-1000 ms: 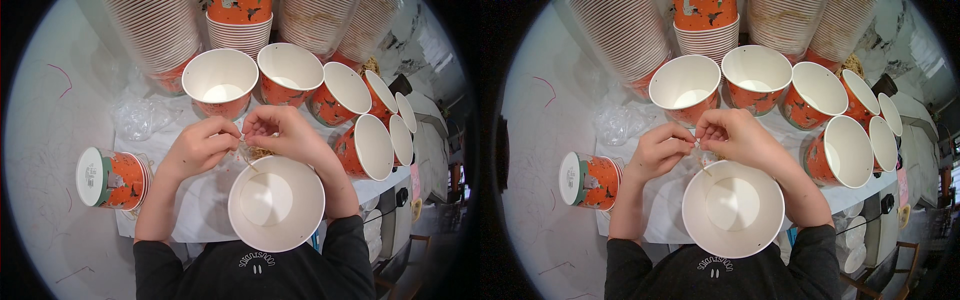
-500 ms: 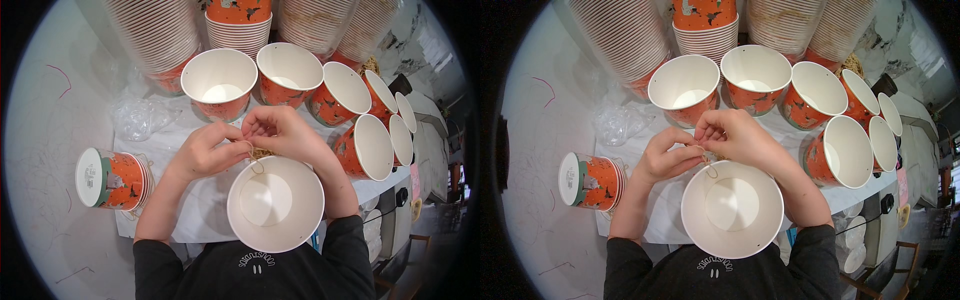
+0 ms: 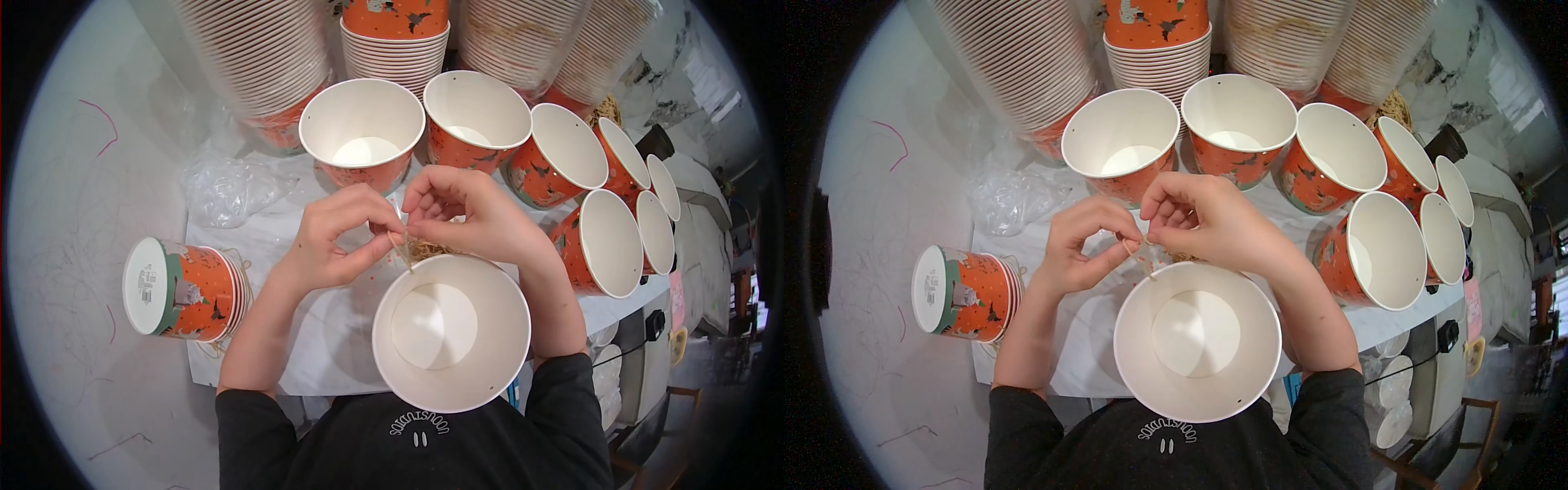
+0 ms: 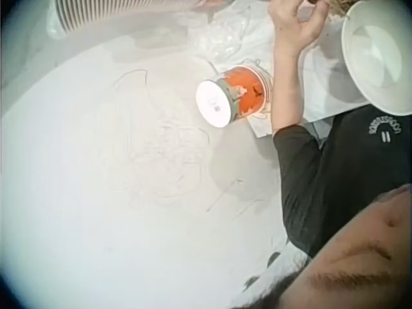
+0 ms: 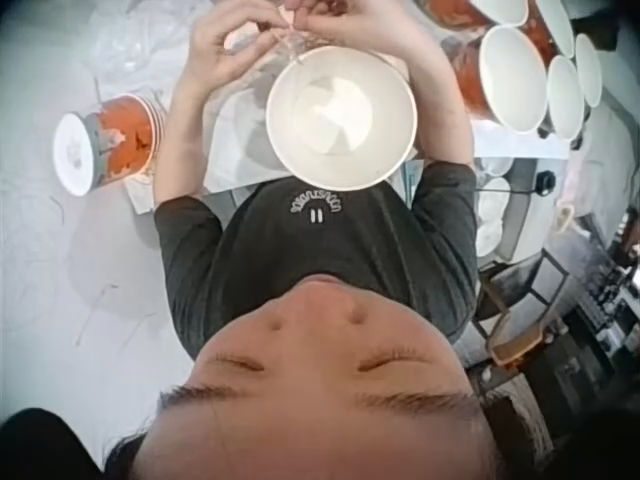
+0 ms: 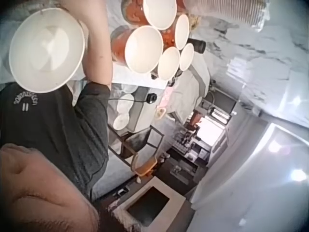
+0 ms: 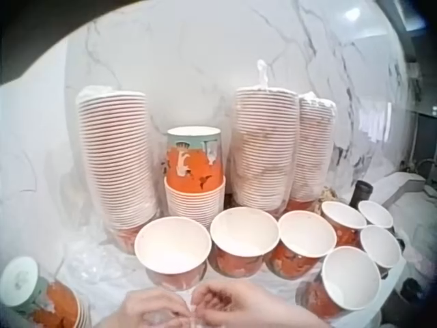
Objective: Applying rubber bands to paper cups as part of a packaging process.
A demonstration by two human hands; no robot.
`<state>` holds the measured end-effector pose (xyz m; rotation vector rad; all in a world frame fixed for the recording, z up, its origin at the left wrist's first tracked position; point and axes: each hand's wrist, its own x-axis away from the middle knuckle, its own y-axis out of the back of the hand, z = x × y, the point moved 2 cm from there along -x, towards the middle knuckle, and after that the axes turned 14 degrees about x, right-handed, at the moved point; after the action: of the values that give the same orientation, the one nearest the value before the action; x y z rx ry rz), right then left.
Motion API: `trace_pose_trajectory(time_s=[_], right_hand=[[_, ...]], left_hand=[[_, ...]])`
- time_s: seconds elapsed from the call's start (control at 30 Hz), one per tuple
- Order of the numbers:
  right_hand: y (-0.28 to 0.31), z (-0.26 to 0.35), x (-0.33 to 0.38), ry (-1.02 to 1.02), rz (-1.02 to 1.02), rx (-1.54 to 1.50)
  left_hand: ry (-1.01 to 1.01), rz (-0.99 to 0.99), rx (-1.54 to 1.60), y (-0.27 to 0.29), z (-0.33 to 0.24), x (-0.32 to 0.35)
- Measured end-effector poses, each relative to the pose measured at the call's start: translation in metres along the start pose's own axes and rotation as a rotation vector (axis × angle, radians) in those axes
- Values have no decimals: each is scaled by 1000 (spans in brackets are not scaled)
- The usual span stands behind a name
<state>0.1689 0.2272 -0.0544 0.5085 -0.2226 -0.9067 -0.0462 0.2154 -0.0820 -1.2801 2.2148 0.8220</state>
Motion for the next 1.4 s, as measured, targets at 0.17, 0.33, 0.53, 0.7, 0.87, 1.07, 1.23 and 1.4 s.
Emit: trace_pose_trajectory(time_s=[0.17,0.33,0.53,0.7,0.87,1.07,1.23,1.4], right_hand=[[3,1,1,2,11,-63],[2,1,2,24,-39,-51],[-3,11,4,29,-68,-61],[-10,14,6,54,-96,-101],[-11,25,12,96,-194,-12],[-17,37,20,209,-354,171],[-17,44,27,269,-370,332],[-12,36,22,251,-375,201]], left_hand=[[197,-167,240,-6,6,6],[181,-88,126,-4,7,6],[375,-127,514,-7,9,9],[493,-137,705,-4,7,11],[700,-234,851,-11,-2,10],[943,-346,889,-12,-8,10],[924,-344,891,-10,-9,9],[884,-293,894,-9,-5,11]])
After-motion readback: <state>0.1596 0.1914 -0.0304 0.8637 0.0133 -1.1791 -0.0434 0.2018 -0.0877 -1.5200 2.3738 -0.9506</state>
